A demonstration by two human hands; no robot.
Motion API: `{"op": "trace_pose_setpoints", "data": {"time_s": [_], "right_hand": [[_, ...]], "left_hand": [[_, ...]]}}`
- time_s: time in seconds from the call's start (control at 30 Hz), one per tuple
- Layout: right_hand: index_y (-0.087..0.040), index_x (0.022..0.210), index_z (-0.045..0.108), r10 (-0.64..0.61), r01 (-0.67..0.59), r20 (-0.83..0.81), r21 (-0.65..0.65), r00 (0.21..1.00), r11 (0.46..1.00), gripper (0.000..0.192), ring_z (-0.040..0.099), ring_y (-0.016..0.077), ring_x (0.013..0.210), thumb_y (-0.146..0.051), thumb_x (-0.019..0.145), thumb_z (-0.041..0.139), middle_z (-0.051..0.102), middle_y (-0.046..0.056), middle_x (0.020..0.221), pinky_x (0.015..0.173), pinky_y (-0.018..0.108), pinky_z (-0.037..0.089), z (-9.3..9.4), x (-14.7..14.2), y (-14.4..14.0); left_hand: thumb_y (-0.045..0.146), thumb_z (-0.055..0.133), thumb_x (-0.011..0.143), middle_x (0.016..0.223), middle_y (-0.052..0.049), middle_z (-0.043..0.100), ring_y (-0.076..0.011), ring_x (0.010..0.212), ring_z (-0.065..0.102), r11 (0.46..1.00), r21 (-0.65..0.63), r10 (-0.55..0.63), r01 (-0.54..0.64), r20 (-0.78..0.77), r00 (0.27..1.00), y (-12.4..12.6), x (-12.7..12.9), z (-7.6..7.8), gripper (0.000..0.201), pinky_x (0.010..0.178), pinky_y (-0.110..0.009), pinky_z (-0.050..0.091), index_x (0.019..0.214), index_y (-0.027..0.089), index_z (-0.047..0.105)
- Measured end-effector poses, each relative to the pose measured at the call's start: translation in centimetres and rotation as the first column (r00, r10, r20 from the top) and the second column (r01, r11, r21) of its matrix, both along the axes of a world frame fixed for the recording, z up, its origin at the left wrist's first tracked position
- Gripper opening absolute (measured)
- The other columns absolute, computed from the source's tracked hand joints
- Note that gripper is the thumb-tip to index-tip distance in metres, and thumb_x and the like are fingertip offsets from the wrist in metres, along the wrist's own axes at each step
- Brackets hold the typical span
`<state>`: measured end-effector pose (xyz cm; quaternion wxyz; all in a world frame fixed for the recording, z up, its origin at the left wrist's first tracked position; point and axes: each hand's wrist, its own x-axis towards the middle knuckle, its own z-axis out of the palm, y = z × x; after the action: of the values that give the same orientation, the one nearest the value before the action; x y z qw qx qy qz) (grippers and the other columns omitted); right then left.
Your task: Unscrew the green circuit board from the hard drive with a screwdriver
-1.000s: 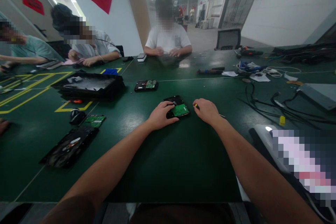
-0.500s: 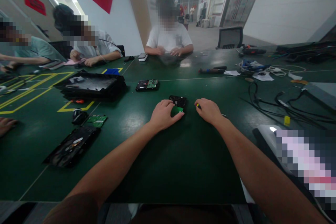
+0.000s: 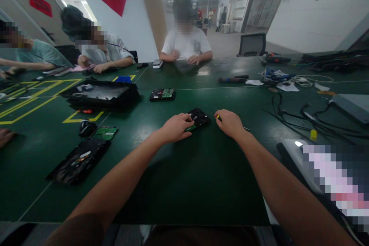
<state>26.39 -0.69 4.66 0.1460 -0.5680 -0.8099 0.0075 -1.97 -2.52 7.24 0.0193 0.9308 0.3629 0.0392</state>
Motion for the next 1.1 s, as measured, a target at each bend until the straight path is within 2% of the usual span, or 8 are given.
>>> {"op": "trace_pose_setpoints", "data": {"time_s": [0.1, 0.2, 0.3, 0.4, 0.53, 0.83, 1.0, 1.1], "right_hand": [[-0.019, 0.111, 0.071, 0.0, 0.0, -0.009, 0.01, 1.0, 1.0, 0.019, 0.067, 0.0238, 0.095, -0.023, 0.099, 0.056, 0.071, 0.01, 0.111, 0.077, 0.034, 0.051, 0.0, 0.0, 0.0], [-0.018, 0.111, 0.07, -0.004, 0.004, -0.013, 0.006, 1.0, 1.0, 0.019, 0.067, 0.0236, 0.094, -0.023, 0.099, 0.057, 0.071, 0.01, 0.11, 0.076, 0.034, 0.051, -0.1, -0.1, 0.0], [-0.018, 0.112, 0.07, -0.005, 0.005, -0.017, -0.004, 1.0, 1.0, 0.019, 0.067, 0.0238, 0.094, -0.023, 0.099, 0.056, 0.071, 0.01, 0.11, 0.077, 0.035, 0.051, -0.1, 0.0, 0.1], [-0.018, 0.112, 0.069, 0.002, -0.002, -0.028, 0.002, 1.0, 1.0, 0.019, 0.067, 0.0242, 0.096, -0.024, 0.099, 0.057, 0.071, 0.01, 0.111, 0.078, 0.036, 0.052, -0.2, 0.1, 0.2], [-0.018, 0.112, 0.068, 0.014, -0.013, -0.047, 0.018, 0.999, 1.0, 0.018, 0.067, 0.0241, 0.097, -0.023, 0.099, 0.057, 0.071, 0.009, 0.111, 0.079, 0.036, 0.052, -0.3, 0.3, 0.3], [-0.018, 0.11, 0.07, -0.009, 0.01, -0.042, 0.006, 0.999, 1.0, 0.019, 0.066, 0.0243, 0.095, -0.022, 0.097, 0.057, 0.071, 0.011, 0.11, 0.081, 0.036, 0.051, -0.1, 0.1, 0.3], [-0.019, 0.108, 0.071, -0.004, 0.007, -0.053, 0.043, 0.999, 0.999, 0.019, 0.067, 0.0242, 0.096, -0.022, 0.097, 0.057, 0.072, 0.01, 0.111, 0.084, 0.036, 0.05, -0.1, -0.1, 0.3], [-0.019, 0.109, 0.071, 0.002, 0.004, -0.085, 0.06, 0.996, 0.998, 0.018, 0.067, 0.0241, 0.097, -0.022, 0.097, 0.057, 0.073, 0.009, 0.111, 0.084, 0.035, 0.05, -0.1, -0.2, 0.2]], "left_hand": [[0.017, 0.059, 0.092, 0.146, -0.006, 0.058, -0.0245, 0.132, 0.057, 0.972, -0.185, -0.134, 0.143, 0.064, 0.989, 0.8, -2.3, 1.5, 0.049, 0.112, -0.04, 0.043, 0.139, 0.028, 0.062], [0.026, 0.061, 0.095, 0.143, -0.004, 0.061, -0.0221, 0.133, 0.057, 0.945, -0.289, -0.094, 0.153, 0.208, 0.974, 1.4, -3.4, 1.9, 0.045, 0.114, -0.039, 0.042, 0.14, 0.03, 0.06], [0.047, 0.063, 0.095, 0.135, -0.01, 0.064, -0.0272, 0.124, 0.06, 0.97, -0.222, 0.147, -0.094, 0.238, 0.96, 1.3, -2.6, 1.0, 0.05, 0.108, -0.042, 0.046, 0.138, 0.023, 0.062], [0.068, 0.06, 0.09, 0.13, -0.02, 0.062, -0.0359, 0.119, 0.059, 0.905, -0.087, 0.425, -0.416, 0.161, 0.891, 0.5, -1.0, -0.6, 0.072, 0.101, -0.048, 0.048, 0.139, 0.016, 0.061], [0.084, 0.052, 0.084, 0.126, -0.022, 0.061, -0.0394, 0.115, 0.059, 0.857, -0.013, 0.51, -0.515, 0.154, 0.846, -0.3, 0.2, -2.5, 0.089, 0.095, -0.049, 0.049, 0.142, 0.017, 0.059], [0.075, 0.055, 0.091, 0.125, -0.019, 0.063, -0.0367, 0.115, 0.059, 0.891, -0.005, 0.447, -0.453, 0.172, 0.878, -0.1, 0.1, -2.9, 0.073, 0.097, -0.048, 0.048, 0.14, 0.021, 0.063], [0.061, 0.066, 0.092, 0.144, -0.017, 0.057, -0.0362, 0.135, 0.05, 0.965, -0.119, 0.255, -0.233, 0.23, 0.939, 0.5, -0.3, -2.1, 0.063, 0.112, -0.051, 0.042, 0.141, 0.022, 0.064], [0.052, 0.069, 0.093, 0.156, -0.013, 0.049, -0.0317, 0.144, 0.046, 0.969, -0.239, 0.143, -0.066, 0.323, 0.936, 0.8, -0.6, -2.1, 0.055, 0.117, -0.051, 0.039, 0.141, 0.026, 0.063]]}}
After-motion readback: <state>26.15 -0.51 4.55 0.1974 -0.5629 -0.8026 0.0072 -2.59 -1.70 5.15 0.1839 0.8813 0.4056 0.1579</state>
